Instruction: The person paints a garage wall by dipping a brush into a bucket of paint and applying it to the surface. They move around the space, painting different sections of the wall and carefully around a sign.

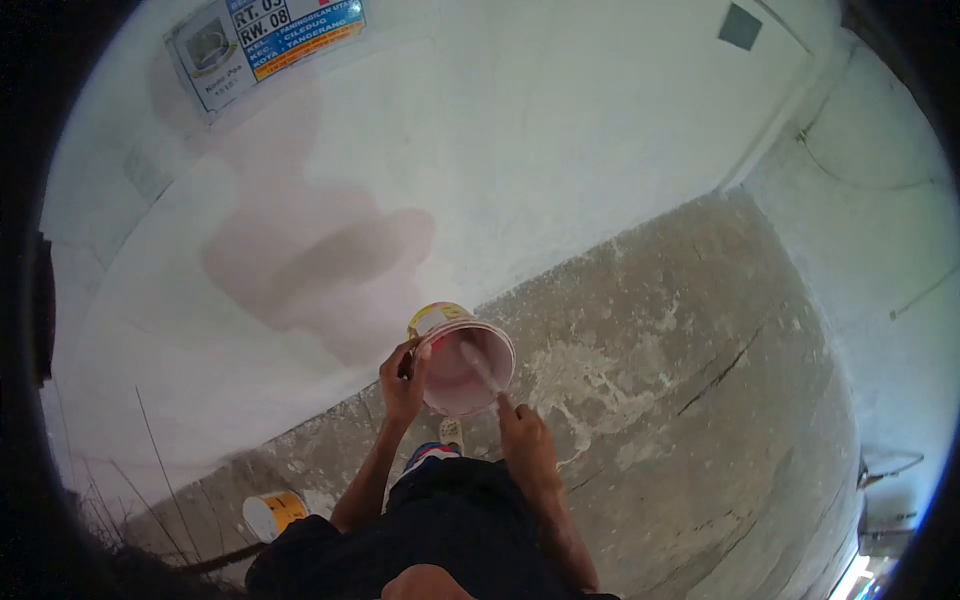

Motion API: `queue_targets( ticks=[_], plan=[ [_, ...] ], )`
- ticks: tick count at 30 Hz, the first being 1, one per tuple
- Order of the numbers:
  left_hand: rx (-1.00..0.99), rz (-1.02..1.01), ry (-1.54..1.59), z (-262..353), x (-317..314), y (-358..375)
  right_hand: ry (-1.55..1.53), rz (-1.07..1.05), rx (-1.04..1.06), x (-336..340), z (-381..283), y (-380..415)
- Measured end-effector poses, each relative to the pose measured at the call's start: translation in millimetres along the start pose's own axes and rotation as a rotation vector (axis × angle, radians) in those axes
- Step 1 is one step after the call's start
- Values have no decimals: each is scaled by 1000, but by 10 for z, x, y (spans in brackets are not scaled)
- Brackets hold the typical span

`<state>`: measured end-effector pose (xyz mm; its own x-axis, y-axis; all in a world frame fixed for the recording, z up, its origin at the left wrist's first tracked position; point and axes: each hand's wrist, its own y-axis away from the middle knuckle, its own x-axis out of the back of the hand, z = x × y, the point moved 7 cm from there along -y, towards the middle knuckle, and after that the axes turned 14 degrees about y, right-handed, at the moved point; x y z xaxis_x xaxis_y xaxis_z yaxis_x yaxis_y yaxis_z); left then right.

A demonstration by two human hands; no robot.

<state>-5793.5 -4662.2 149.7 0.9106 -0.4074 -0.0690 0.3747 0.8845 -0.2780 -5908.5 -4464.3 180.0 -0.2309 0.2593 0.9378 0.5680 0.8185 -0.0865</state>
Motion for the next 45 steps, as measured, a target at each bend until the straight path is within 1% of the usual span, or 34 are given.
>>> queue_targets(
  ticks=[2, 4, 6, 7, 8, 9, 10, 11, 12, 14, 15, 17, 21, 23, 24, 25, 28, 32, 36, 39, 42, 45],
  plan=[
    [-92, 45, 21, -44, -244, 86, -44, -33, 60, -70, 137, -47],
    [-61, 122, -66, 62, -386, 197, -82, -106, 143, -23, 308, -42],
    [-25, 227, -156, 95, -482, 356, -238, -152, 229, 158, 455, -135],
    [-2, 318, -107, 31, -490, 421, -242, -178, 268, 195, 573, -159],
    [8, 399, -56, -11, -499, 435, -381, -193, 275, 239, 747, -218],
    [-5, 430, -74, 3, -543, 436, -523, -210, 280, 288, 907, -302],
    [51, 483, -60, -18, -567, 522, -533, -230, 321, 390, 1003, -328],
    [110, 552, -46, -50, -575, 608, -558, -319, 245, 465, 1151, -378],
    [111, 620, -69, -65, -586, 666, -573, -425, 172, 472, 1309, -447],
    [130, 726, -5, -135, -612, 790, -493, -537, 118, 389, 1630, -617],
    [146, 783, -49, -120, -609, 846, -506, -601, 152, 349, 1697, -715],
    [152, 889, -47, -132, -622, 937, -550, -661, 112, 289, 1825, -910],
    [185, 1060, -93, -211, -531, 1254, -557, -772, 190, 227, 1723, -1068],
    [227, 1125, -60, -178, -619, 1391, -664, -756, 200, 81, 1839, -1050],
    [213, 1148, -54, -155, -616, 1529, -655, -761, 226, -3, 1828, -944],
    [204, 1173, -51, -132, -616, 1580, -678, -790, 203, -90, 1806, -912],
    [171, 1224, -70, -33, -652, 1611, -696, -838, 187, -302, 1793, -903],
    [88, 1259, -53, -79, -605, 1697, -720, -844, 202, -346, 1786, -870],
    [41, 1247, -50, -119, -515, 1685, -717, -807, 235, -438, 1761, -890],
    [55, 1206, -36, -61, -534, 1669, -739, -790, 220, -494, 1740, -853],
    [3, 1244, -18, -122, -501, 1721, -807, -825, 222, -575, 1757, -814],
    [19, 1261, -27, -116, -470, 1788, -833, -876, 237, -627, 1718, -764]
  ],
)
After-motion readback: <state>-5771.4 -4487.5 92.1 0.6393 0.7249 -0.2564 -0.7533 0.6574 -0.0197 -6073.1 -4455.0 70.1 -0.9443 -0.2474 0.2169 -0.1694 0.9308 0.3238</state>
